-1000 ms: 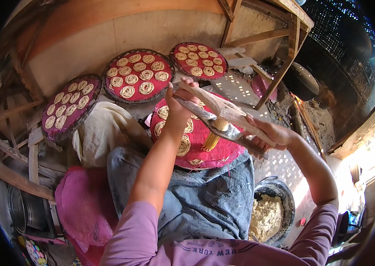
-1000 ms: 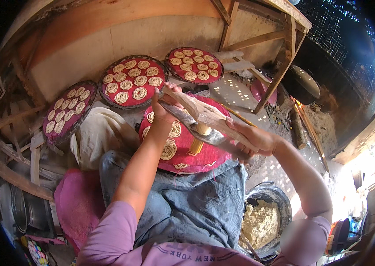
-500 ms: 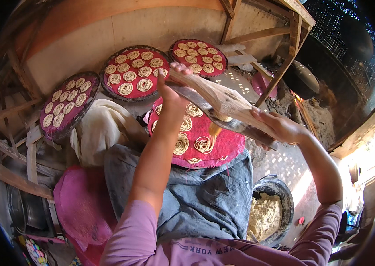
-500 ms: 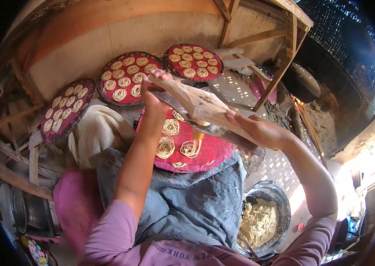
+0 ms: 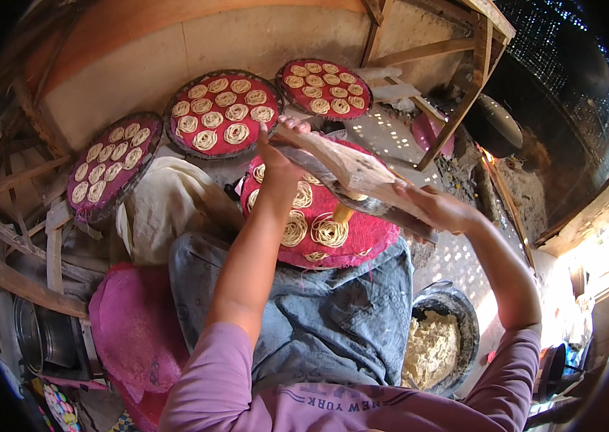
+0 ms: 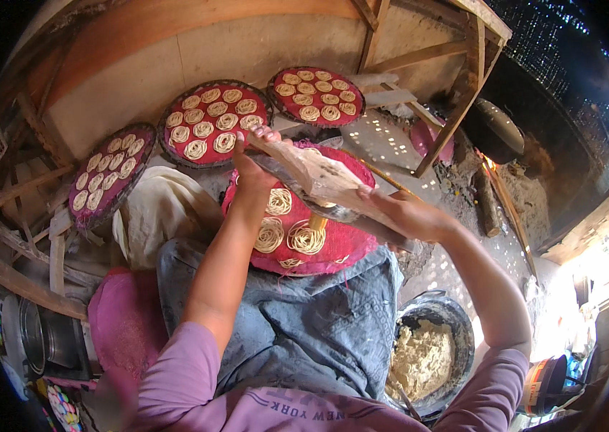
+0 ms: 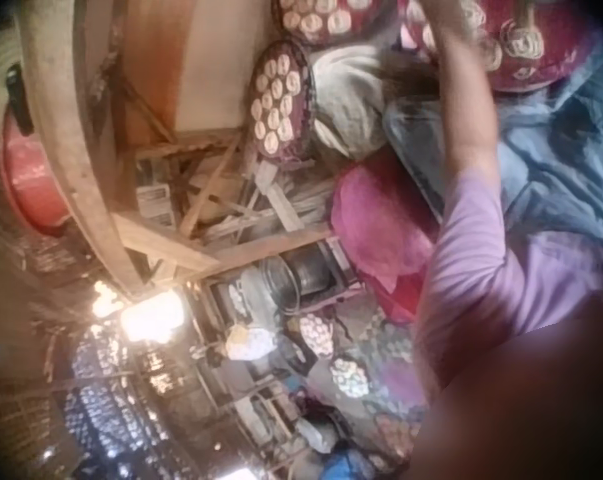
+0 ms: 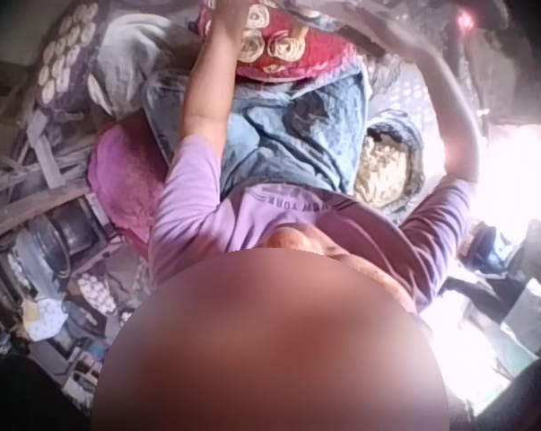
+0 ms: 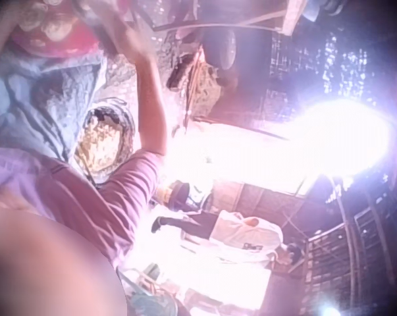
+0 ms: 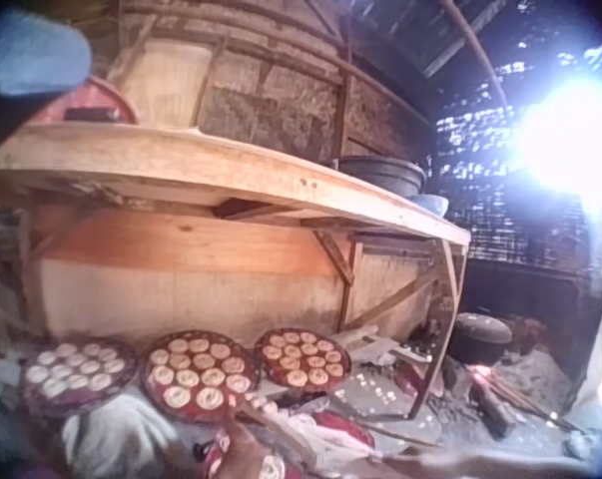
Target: The person scoops dough from a large bowl and loads it into a handheld extruder. They then squeeze the extruder to form spiral noodles onto a purple mat placed on their lap. The process is repeated multiple times, filling the mat with noodle spirals.
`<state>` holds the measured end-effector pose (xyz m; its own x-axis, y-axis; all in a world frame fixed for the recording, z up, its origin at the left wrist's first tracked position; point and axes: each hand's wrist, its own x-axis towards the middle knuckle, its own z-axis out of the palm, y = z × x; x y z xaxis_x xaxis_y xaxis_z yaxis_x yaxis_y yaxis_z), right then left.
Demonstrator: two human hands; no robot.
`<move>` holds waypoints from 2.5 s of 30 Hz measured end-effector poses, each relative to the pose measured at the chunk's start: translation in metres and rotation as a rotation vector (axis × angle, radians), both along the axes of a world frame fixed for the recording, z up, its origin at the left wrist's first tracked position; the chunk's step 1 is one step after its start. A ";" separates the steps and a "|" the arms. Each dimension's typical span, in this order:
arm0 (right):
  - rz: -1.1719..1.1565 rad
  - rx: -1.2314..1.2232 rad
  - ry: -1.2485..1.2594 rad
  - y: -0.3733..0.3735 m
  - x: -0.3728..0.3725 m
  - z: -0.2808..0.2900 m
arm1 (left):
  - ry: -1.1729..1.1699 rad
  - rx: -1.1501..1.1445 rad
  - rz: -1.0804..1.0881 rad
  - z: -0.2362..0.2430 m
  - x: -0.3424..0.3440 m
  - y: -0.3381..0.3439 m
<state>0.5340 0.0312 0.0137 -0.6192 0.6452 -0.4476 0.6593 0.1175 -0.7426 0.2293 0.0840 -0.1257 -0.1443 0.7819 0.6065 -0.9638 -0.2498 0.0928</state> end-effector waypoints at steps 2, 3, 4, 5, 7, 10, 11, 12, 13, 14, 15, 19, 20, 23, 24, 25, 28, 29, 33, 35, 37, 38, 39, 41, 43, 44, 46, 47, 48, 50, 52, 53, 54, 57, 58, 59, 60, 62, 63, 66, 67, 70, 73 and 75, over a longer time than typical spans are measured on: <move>-0.012 0.039 0.019 0.005 -0.009 -0.015 | 0.038 0.061 -0.029 -0.008 -0.012 0.000; 0.000 0.043 0.008 0.008 -0.012 -0.021 | 0.035 0.060 -0.035 -0.010 -0.017 -0.003; 0.015 0.035 0.000 0.010 -0.016 -0.027 | 0.043 0.069 -0.044 -0.011 -0.023 -0.007; 0.039 0.023 0.003 0.013 -0.019 -0.031 | 0.054 0.085 -0.053 -0.010 -0.027 -0.011; 0.044 0.008 0.019 0.015 -0.023 -0.039 | 0.087 0.109 -0.034 -0.002 -0.032 -0.018; 0.060 -0.073 0.117 0.016 -0.022 -0.040 | 0.112 0.142 -0.041 0.017 -0.034 -0.025; 0.064 -0.120 0.167 0.016 -0.017 -0.036 | 0.102 0.090 -0.014 0.024 -0.032 -0.024; 0.105 -0.174 0.225 0.015 -0.013 -0.032 | 0.109 0.073 0.002 0.030 -0.030 -0.020; 0.056 -0.190 0.171 0.015 -0.006 -0.026 | 0.076 0.006 0.026 0.033 -0.024 -0.017; 0.047 -0.212 0.125 0.016 0.002 -0.018 | 0.071 0.060 -0.016 0.034 -0.014 -0.011; 0.030 -0.230 0.078 0.018 0.009 -0.010 | 0.041 0.049 -0.008 0.032 -0.003 -0.006; -0.011 -0.191 -0.030 0.021 0.033 0.014 | -0.098 -0.052 -0.016 0.011 0.052 0.015; -0.062 -0.134 -0.142 0.024 0.033 0.017 | -0.095 -0.017 -0.030 0.008 0.058 0.020; -0.041 0.016 -0.243 0.027 0.028 0.014 | -0.230 -0.189 -0.052 0.012 0.058 0.027; -0.064 0.079 -0.195 0.024 0.027 0.010 | -0.212 -0.240 -0.062 0.016 0.053 0.027; -0.030 0.040 -0.112 0.022 0.027 0.009 | -0.213 -0.197 -0.078 0.021 0.048 0.026; -0.034 -0.067 -0.054 0.014 0.037 0.016 | -0.189 -0.213 -0.056 0.029 0.050 0.018; -0.066 -0.028 -0.084 0.012 0.042 0.021 | -0.210 -0.258 -0.101 0.030 0.055 0.016; -0.096 0.088 -0.146 0.013 0.049 0.032 | -0.197 -0.220 -0.047 0.036 0.075 0.022; -0.118 0.150 -0.131 0.014 0.044 0.028 | -0.130 -0.200 0.020 0.042 0.070 0.026; -0.125 0.110 -0.074 0.011 0.037 0.021 | -0.119 -0.178 -0.022 0.048 0.059 0.024; -0.119 0.096 -0.053 0.009 0.036 0.018 | -0.117 -0.205 -0.027 0.050 0.053 0.020; -0.100 0.076 -0.018 0.006 0.035 0.016 | -0.117 -0.233 -0.029 0.052 0.050 0.016; -0.109 0.065 -0.044 0.001 0.040 0.016 | -0.156 -0.332 -0.057 0.051 0.051 0.006; -0.132 0.046 -0.080 -0.001 0.048 0.020 | -0.192 -0.376 -0.074 0.046 0.059 0.001; -0.135 0.034 -0.098 0.000 0.050 0.022 | -0.216 -0.380 -0.106 0.043 0.065 0.002; -0.132 0.086 -0.106 0.004 0.053 0.019 | -0.242 -0.403 -0.105 0.036 0.074 0.010; -0.134 0.108 -0.104 0.007 0.054 0.016 | -0.251 -0.380 -0.103 0.032 0.076 0.016; -0.156 0.160 -0.111 0.010 0.051 0.010 | -0.253 -0.372 -0.108 0.027 0.075 0.021; -0.172 0.147 -0.112 0.015 0.046 -0.003 | -0.256 -0.350 -0.128 0.016 0.068 0.029; -0.177 0.153 -0.088 0.020 0.040 -0.014 | -0.251 -0.310 -0.114 0.008 0.061 0.033; -0.173 0.162 -0.099 0.022 0.038 -0.017 | -0.215 -0.311 -0.091 0.006 0.057 0.034; -0.162 0.166 -0.100 0.024 0.035 -0.019 | -0.176 -0.295 -0.055 0.006 0.053 0.034; -0.087 0.128 -0.061 0.030 0.031 -0.014 | -0.102 -0.214 -0.027 0.018 0.042 0.034; -0.070 0.100 -0.035 0.032 0.031 -0.010 | -0.093 -0.180 -0.035 0.026 0.038 0.035; -0.053 0.066 -0.018 0.034 0.030 -0.007 | -0.096 -0.187 -0.027 0.032 0.034 0.035; -0.028 0.074 -0.024 0.038 0.029 -0.003 | -0.105 -0.181 -0.038 0.038 0.030 0.036; -0.015 0.051 -0.026 0.044 0.025 0.000 | -0.137 -0.244 -0.031 0.043 0.022 0.037; 0.001 0.047 -0.014 0.047 0.022 0.000 | -0.125 -0.176 -0.031 0.042 0.019 0.037; -0.008 0.077 -0.126 0.055 0.004 -0.007 | -0.161 -0.359 -0.010 0.033 0.006 0.036; -0.005 0.076 -0.161 0.057 -0.003 -0.010 | -0.170 -0.466 0.026 0.029 0.001 0.036; 0.010 0.185 -0.125 0.057 -0.025 -0.019 | -0.127 -0.344 0.066 0.027 -0.019 0.034; -0.046 0.141 -0.087 0.049 -0.027 -0.017 | -0.114 -0.328 0.101 0.027 -0.024 0.029; -0.064 0.068 -0.036 0.046 -0.016 -0.008 | -0.140 -0.354 0.102 0.028 -0.019 0.027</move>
<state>0.5175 0.0772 0.0058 -0.5600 0.7126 -0.4227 0.6935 0.1241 -0.7097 0.2104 0.1113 -0.0978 -0.2943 0.9167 0.2705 -0.9452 -0.3211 0.0599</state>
